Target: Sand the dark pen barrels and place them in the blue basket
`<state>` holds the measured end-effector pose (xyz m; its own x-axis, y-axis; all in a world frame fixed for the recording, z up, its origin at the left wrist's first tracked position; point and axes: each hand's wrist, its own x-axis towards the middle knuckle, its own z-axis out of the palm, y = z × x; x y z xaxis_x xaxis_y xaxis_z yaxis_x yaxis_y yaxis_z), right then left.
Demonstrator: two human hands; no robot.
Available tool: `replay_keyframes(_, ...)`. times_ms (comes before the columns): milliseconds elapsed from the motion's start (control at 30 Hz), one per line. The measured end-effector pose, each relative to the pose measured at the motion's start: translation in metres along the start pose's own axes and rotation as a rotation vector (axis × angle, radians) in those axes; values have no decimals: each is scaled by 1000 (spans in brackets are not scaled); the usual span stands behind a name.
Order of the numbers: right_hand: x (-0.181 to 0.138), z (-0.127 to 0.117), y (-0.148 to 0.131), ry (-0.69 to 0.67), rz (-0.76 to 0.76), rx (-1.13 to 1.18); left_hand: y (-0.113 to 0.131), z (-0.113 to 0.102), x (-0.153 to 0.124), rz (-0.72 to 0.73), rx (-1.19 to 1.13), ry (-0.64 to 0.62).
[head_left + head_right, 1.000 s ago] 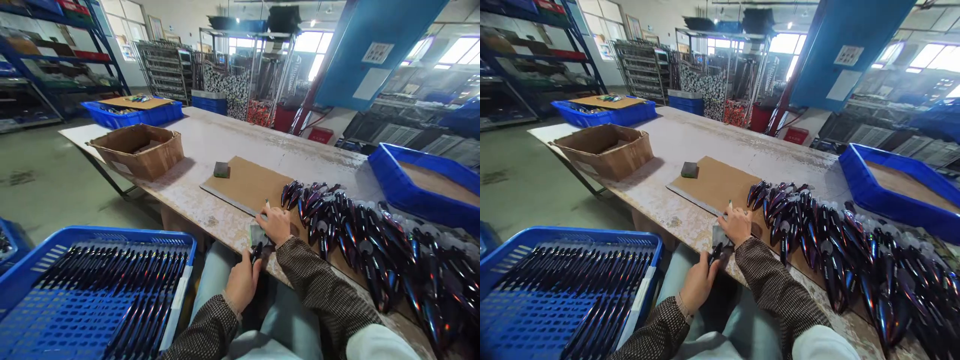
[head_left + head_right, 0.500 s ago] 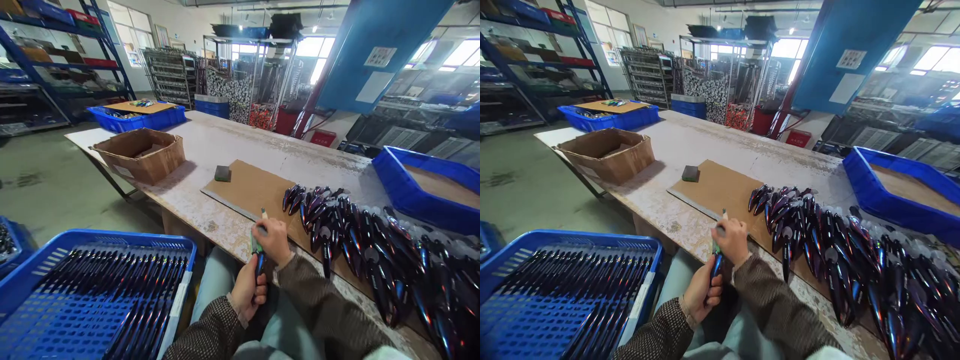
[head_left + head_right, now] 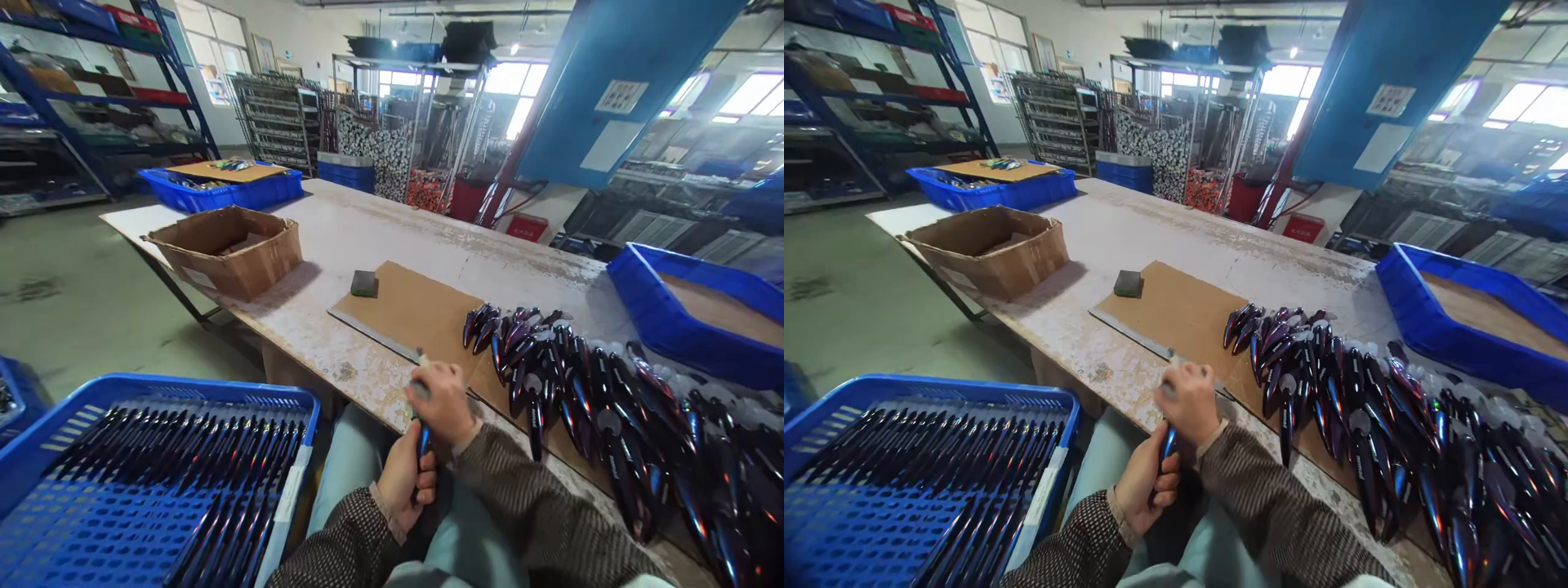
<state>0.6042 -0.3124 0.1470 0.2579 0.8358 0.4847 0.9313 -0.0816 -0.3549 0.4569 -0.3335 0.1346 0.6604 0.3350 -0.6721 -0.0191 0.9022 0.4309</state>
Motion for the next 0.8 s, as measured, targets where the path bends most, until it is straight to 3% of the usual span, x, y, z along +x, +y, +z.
replay_keyframes(67,0,1,3,-29,-38,24,0,1,0,19,18,-8)
replay_keyframes(133,5,0,11,-36,58,-19,1,1,-1,20,47,-15)
replay_keyframes(200,13,-3,22,-15,111,-62,3,0,-3,14,97,-4)
replay_keyframes(300,15,-8,29,64,76,-85,7,-5,-4,87,173,24)
replay_keyframes(400,1,-10,18,130,38,-74,12,-7,-4,107,171,52)
replay_keyframes(533,-17,-12,-1,137,-34,7,11,5,-5,-4,-2,33)
replay_keyframes(800,-16,-27,0,279,87,80,3,21,-10,-62,0,-77)
